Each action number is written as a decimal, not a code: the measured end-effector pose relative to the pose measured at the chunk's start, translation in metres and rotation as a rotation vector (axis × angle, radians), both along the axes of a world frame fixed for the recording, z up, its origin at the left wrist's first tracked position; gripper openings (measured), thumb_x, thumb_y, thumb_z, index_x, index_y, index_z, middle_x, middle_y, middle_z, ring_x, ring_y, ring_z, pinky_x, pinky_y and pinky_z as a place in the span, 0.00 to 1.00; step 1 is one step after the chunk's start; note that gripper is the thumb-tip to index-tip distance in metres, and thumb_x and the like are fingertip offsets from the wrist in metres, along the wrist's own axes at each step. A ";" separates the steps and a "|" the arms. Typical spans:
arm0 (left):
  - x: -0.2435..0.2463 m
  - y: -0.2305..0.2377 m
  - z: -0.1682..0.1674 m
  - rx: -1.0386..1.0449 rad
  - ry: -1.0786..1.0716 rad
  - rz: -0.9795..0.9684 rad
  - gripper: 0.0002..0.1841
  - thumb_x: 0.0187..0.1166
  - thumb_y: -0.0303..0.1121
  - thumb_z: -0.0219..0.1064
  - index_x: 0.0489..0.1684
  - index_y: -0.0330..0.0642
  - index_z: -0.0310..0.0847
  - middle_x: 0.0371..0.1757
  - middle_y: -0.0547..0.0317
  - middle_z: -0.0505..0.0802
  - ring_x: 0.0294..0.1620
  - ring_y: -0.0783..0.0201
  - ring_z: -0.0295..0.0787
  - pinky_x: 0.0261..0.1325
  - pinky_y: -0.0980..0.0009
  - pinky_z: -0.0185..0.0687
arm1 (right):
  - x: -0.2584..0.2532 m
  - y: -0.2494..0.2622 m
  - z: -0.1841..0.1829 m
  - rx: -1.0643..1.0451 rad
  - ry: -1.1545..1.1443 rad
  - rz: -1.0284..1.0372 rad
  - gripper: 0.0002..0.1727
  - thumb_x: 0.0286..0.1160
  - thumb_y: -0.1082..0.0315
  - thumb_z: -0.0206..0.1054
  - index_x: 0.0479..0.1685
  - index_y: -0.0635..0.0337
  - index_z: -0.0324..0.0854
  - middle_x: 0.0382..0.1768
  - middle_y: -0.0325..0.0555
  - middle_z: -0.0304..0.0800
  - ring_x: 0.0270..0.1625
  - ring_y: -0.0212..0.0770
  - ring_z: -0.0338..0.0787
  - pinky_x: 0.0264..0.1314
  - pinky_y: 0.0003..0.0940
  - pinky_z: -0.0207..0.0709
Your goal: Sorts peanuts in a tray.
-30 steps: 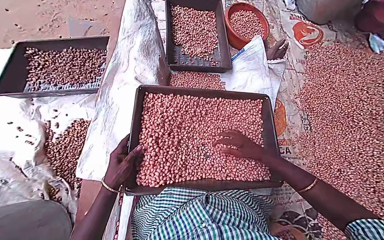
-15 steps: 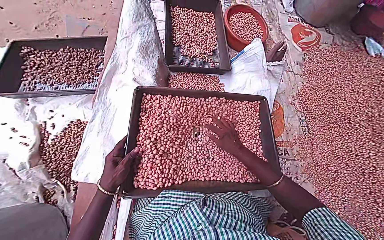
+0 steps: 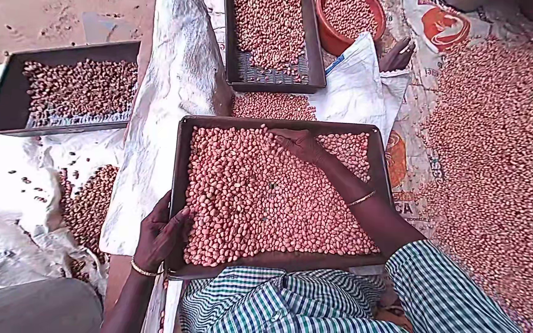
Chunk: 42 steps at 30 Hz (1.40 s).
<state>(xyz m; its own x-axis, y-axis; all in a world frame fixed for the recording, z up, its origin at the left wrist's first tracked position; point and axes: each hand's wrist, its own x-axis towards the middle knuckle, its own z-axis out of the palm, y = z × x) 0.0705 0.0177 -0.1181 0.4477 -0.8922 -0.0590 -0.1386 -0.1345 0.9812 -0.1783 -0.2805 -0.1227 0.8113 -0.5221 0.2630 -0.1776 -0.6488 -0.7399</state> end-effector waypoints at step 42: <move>-0.039 -0.028 0.078 -0.089 0.203 0.092 0.30 0.75 0.17 0.57 0.82 0.34 0.65 0.54 0.72 0.92 0.39 0.88 0.87 0.42 0.89 0.83 | -0.229 0.103 0.028 0.577 -0.331 -0.889 0.31 0.71 0.83 0.57 0.79 0.76 0.62 0.57 0.42 0.85 0.49 0.18 0.87 0.55 0.15 0.80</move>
